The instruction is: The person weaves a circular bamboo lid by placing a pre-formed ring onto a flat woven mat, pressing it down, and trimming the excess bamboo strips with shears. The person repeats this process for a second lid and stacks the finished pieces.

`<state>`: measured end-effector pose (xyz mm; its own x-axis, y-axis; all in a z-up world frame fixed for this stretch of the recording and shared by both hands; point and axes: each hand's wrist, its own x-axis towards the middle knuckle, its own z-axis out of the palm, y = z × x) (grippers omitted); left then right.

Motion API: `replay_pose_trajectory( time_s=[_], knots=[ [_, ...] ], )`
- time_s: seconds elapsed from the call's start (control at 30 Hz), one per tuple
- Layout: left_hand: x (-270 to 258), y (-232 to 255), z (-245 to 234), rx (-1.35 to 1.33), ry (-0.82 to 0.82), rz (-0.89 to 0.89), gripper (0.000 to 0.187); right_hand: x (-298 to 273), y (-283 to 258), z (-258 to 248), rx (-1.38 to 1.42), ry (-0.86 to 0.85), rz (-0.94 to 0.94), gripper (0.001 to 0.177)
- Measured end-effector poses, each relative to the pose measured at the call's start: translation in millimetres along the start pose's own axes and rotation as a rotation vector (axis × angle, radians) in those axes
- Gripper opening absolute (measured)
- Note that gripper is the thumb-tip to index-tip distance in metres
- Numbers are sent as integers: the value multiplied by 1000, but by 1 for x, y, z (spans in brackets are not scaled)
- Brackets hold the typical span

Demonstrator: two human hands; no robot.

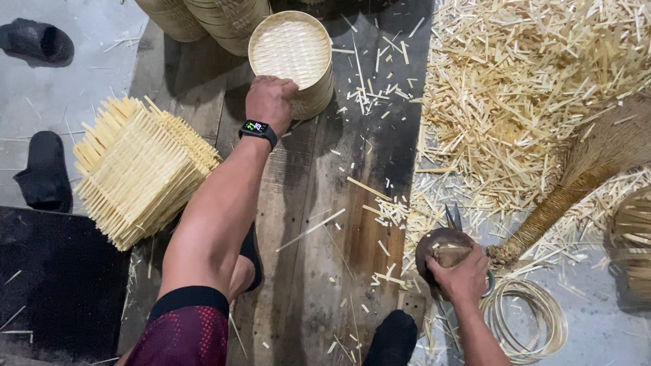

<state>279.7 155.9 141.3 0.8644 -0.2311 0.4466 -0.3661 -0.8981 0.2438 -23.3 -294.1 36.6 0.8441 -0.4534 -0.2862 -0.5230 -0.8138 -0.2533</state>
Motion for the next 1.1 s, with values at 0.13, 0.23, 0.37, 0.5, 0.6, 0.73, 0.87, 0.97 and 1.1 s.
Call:
replay_pose_trajectory(
  time_s=[0.13,0.23,0.37,0.5,0.6,0.73,0.87,0.97,1.1],
  knots=[
    [1,2,-7,30,-13,-10,33,2,2,0,-19,-40,24,120],
    [-1,-2,-13,-29,-63,-4,34,2,2,1,-24,-47,26,120],
    [-1,-6,-9,10,-71,11,31,5,1,-1,-28,-63,38,120],
    [-2,-7,-2,9,-57,22,31,0,1,-2,-24,-46,33,121],
    [0,-8,-6,-7,-86,19,32,2,-4,-6,-4,-56,43,118],
    [-14,14,-6,211,126,87,35,2,-5,-20,190,-85,109,117],
    [-121,99,7,-323,-39,-306,31,-9,-9,-34,869,-241,270,91],
    [-202,170,40,-637,-668,-730,75,-23,-21,-22,1508,-691,85,73],
    [-283,212,73,-1067,-351,-1112,63,-37,-46,10,1466,-720,17,64]
  ],
)
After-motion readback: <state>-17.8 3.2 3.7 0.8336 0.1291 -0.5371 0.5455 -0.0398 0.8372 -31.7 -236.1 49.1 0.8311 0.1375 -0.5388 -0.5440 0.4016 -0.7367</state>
